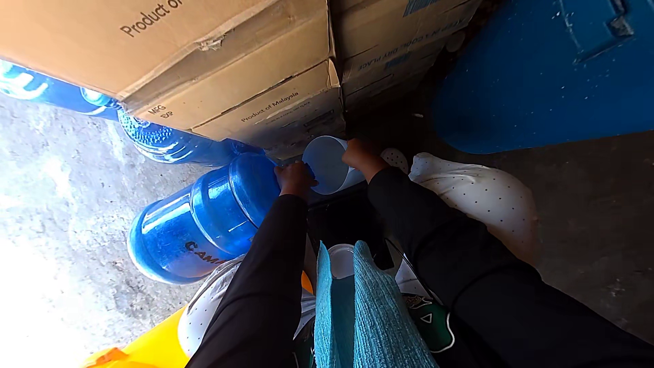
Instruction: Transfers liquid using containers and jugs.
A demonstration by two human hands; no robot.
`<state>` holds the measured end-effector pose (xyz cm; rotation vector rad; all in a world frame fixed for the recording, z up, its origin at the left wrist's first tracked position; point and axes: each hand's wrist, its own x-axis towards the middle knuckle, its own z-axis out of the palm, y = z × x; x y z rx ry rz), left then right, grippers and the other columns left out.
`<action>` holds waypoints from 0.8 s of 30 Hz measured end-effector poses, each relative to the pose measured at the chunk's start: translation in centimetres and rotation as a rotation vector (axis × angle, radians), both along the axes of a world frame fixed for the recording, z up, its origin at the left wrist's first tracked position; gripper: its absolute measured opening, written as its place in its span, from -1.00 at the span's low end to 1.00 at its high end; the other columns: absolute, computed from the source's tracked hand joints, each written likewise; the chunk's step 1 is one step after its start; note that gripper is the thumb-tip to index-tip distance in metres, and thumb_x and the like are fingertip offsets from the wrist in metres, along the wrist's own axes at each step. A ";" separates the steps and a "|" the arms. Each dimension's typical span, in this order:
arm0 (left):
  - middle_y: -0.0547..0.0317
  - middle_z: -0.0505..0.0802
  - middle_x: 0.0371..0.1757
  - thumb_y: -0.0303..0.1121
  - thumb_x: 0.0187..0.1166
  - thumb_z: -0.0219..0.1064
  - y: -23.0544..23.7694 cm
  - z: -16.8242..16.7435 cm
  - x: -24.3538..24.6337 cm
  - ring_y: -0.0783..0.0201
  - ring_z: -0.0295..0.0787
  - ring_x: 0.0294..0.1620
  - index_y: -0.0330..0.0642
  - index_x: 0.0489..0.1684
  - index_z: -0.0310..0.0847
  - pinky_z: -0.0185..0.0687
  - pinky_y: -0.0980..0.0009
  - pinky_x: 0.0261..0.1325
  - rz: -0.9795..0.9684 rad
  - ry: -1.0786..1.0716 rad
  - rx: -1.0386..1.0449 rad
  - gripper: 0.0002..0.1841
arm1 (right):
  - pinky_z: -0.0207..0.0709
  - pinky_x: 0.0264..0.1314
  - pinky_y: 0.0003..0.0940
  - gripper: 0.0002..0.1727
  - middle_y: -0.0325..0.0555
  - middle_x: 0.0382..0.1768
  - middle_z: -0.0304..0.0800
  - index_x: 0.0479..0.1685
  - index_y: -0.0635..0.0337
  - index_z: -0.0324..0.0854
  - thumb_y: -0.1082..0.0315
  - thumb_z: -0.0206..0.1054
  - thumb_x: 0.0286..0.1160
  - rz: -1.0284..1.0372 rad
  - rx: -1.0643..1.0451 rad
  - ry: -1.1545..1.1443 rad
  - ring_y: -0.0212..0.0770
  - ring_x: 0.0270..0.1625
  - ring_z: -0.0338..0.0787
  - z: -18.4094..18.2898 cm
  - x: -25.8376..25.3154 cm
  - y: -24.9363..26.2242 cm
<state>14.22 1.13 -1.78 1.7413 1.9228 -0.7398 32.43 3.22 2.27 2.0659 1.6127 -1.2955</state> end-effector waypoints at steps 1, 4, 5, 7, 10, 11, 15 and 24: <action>-0.10 0.86 0.21 0.12 0.18 0.67 0.1 0.0 -0.1 -0.10 0.74 0.33 -0.20 0.36 0.62 0.11 -0.34 0.64 0.005 0.001 -0.001 -0.21 | 0.54 0.27 0.35 -0.56 0.31 0.21 0.75 0.31 0.33 0.65 0.20 0.26 0.61 0.001 0.002 -0.002 0.24 0.29 0.76 0.1 -0.2 -0.1; -0.12 0.85 0.22 0.13 0.20 0.67 0.4 0.0 0.0 -0.12 0.72 0.35 -0.22 0.36 0.62 0.10 -0.35 0.63 0.017 0.017 -0.019 -0.21 | 0.50 0.29 0.38 -0.60 0.31 0.22 0.74 0.20 0.37 0.67 0.21 0.24 0.62 0.012 -0.011 -0.015 0.25 0.35 0.72 0.6 -0.7 -0.3; -0.12 0.84 0.23 0.13 0.20 0.66 0.4 0.0 0.0 -0.12 0.72 0.36 -0.22 0.36 0.62 0.11 -0.35 0.63 0.019 0.021 -0.021 -0.21 | 0.48 0.31 0.39 -0.59 0.32 0.23 0.74 0.19 0.38 0.68 0.20 0.24 0.63 0.015 -0.013 -0.019 0.26 0.37 0.70 0.7 -0.9 -0.3; -0.12 0.85 0.22 0.12 0.19 0.67 0.4 -0.3 0.1 -0.11 0.72 0.35 -0.22 0.37 0.60 0.10 -0.34 0.64 0.017 0.023 -0.017 -0.20 | 0.49 0.30 0.38 -0.59 0.32 0.22 0.74 0.17 0.39 0.67 0.19 0.25 0.64 0.013 -0.017 -0.007 0.25 0.36 0.71 0.7 -1.1 -0.2; -0.15 0.84 0.23 0.12 0.18 0.67 0.3 -0.5 0.2 -0.12 0.72 0.35 -0.26 0.42 0.55 0.08 -0.32 0.66 0.004 0.029 -0.018 -0.15 | 0.54 0.26 0.32 -0.56 0.30 0.20 0.75 0.24 0.38 0.63 0.19 0.31 0.60 -0.012 -0.040 0.018 0.22 0.28 0.76 0.1 -1.2 0.1; -0.16 0.83 0.23 0.11 0.19 0.67 0.2 -0.6 0.3 -0.13 0.71 0.36 -0.27 0.42 0.54 0.06 -0.32 0.67 0.004 0.029 -0.020 -0.16 | 0.56 0.23 0.30 -0.54 0.30 0.19 0.75 0.27 0.37 0.62 0.18 0.34 0.58 -0.016 -0.045 0.021 0.21 0.24 0.78 -0.2 -1.3 0.1; -0.16 0.84 0.22 0.11 0.18 0.67 0.2 -0.9 0.4 -0.15 0.71 0.35 -0.26 0.38 0.57 0.10 -0.32 0.65 -0.007 0.036 -0.019 -0.18 | 0.66 0.11 0.15 -0.56 0.23 0.11 0.77 0.27 0.35 0.60 0.18 0.32 0.59 -0.002 -0.063 0.024 0.11 0.08 0.83 -0.2 -1.2 0.2; -0.17 0.83 0.24 0.11 0.20 0.66 0.2 -0.7 0.6 -0.15 0.69 0.39 -0.27 0.40 0.56 0.09 -0.32 0.65 -0.005 0.044 -0.023 -0.17 | 0.66 0.10 0.09 -0.57 0.23 0.13 0.76 0.30 0.37 0.58 0.21 0.22 0.67 0.024 -0.074 0.044 0.06 0.06 0.84 0.2 -1.1 0.2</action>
